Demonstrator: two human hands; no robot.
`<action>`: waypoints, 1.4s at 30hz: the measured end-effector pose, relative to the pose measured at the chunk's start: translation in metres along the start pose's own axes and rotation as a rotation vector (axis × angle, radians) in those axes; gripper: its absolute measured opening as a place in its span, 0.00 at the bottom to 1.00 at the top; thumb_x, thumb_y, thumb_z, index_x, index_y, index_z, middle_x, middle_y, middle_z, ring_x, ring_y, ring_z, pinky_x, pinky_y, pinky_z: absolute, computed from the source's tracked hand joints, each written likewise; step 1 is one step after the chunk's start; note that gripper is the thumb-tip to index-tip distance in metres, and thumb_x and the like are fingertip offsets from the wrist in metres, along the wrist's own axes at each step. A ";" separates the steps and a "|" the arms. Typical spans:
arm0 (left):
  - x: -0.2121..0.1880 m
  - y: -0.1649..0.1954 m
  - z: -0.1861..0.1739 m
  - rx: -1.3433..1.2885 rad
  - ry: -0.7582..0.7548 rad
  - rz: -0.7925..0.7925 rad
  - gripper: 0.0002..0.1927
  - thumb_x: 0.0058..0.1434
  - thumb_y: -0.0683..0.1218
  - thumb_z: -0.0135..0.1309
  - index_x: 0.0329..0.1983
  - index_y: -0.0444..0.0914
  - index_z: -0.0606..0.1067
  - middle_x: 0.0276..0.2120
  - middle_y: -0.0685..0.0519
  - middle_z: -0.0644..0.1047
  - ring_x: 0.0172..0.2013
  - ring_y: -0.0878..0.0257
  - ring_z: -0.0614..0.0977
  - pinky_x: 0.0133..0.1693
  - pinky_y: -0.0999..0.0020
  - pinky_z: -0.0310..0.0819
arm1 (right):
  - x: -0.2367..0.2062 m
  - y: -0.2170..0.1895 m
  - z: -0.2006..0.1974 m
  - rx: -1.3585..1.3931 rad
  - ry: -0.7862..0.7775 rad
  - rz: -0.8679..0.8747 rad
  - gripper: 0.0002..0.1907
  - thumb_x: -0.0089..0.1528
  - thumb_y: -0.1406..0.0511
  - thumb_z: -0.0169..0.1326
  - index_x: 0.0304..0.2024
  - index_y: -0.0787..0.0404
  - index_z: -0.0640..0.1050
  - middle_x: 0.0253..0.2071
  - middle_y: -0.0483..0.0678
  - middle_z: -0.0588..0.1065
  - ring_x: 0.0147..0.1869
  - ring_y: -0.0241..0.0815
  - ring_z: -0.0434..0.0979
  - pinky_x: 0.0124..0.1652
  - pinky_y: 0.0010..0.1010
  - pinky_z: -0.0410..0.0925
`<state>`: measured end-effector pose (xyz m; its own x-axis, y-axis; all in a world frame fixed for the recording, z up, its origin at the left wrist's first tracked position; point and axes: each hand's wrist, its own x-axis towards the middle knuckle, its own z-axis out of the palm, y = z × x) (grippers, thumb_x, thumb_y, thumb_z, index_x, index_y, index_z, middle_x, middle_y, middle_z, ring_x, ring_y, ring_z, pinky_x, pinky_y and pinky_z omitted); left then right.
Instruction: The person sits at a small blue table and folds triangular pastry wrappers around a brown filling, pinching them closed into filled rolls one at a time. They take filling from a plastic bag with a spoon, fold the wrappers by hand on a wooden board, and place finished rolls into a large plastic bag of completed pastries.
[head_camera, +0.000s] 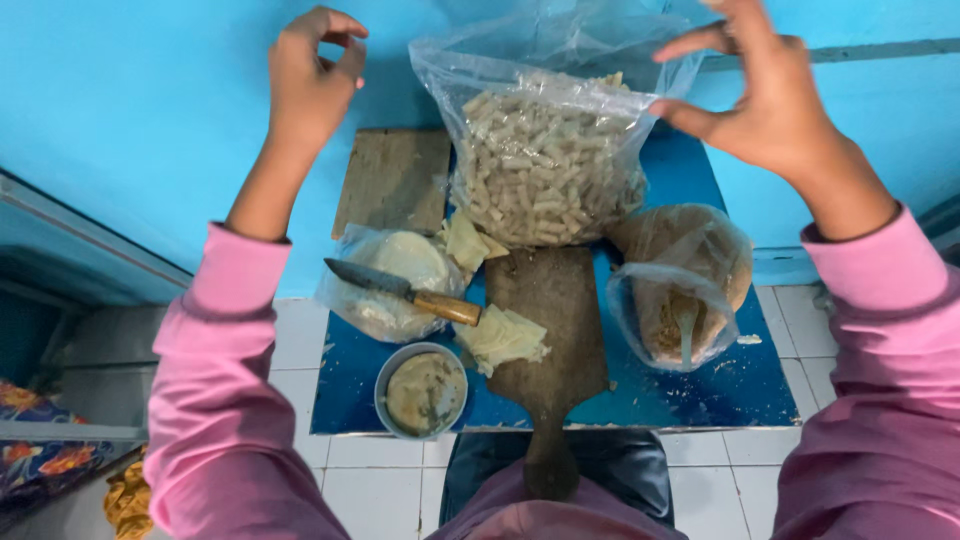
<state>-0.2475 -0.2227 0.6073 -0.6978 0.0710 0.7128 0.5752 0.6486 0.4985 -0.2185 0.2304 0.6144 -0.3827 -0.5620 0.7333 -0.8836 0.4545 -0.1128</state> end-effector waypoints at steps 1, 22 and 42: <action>-0.013 0.009 -0.005 0.077 0.016 0.081 0.09 0.66 0.36 0.58 0.49 0.35 0.80 0.43 0.46 0.81 0.30 0.58 0.83 0.33 0.67 0.76 | 0.005 -0.004 0.008 -0.011 -0.015 -0.058 0.49 0.57 0.68 0.70 0.74 0.57 0.56 0.59 0.57 0.76 0.61 0.58 0.80 0.57 0.41 0.71; -0.120 0.005 0.129 0.816 -0.445 0.653 0.36 0.67 0.53 0.51 0.73 0.29 0.60 0.67 0.27 0.63 0.68 0.35 0.64 0.64 0.42 0.60 | -0.091 -0.051 0.137 -0.286 -0.175 -0.247 0.31 0.60 0.71 0.53 0.67 0.56 0.70 0.63 0.60 0.74 0.67 0.62 0.73 0.59 0.48 0.71; -0.277 0.343 0.025 0.168 -0.266 0.950 0.14 0.53 0.51 0.59 0.35 0.35 0.79 0.30 0.46 0.76 0.32 0.49 0.78 0.36 0.51 0.71 | -0.153 -0.166 0.246 0.333 -0.439 -0.007 0.18 0.63 0.65 0.55 0.54 0.64 0.72 0.43 0.61 0.75 0.48 0.62 0.76 0.45 0.48 0.71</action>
<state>0.1326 -0.0005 0.5684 -0.0643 0.7695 0.6354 0.8902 0.3320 -0.3121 -0.0796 0.0709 0.3565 -0.3905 -0.8320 0.3941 -0.8967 0.2469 -0.3673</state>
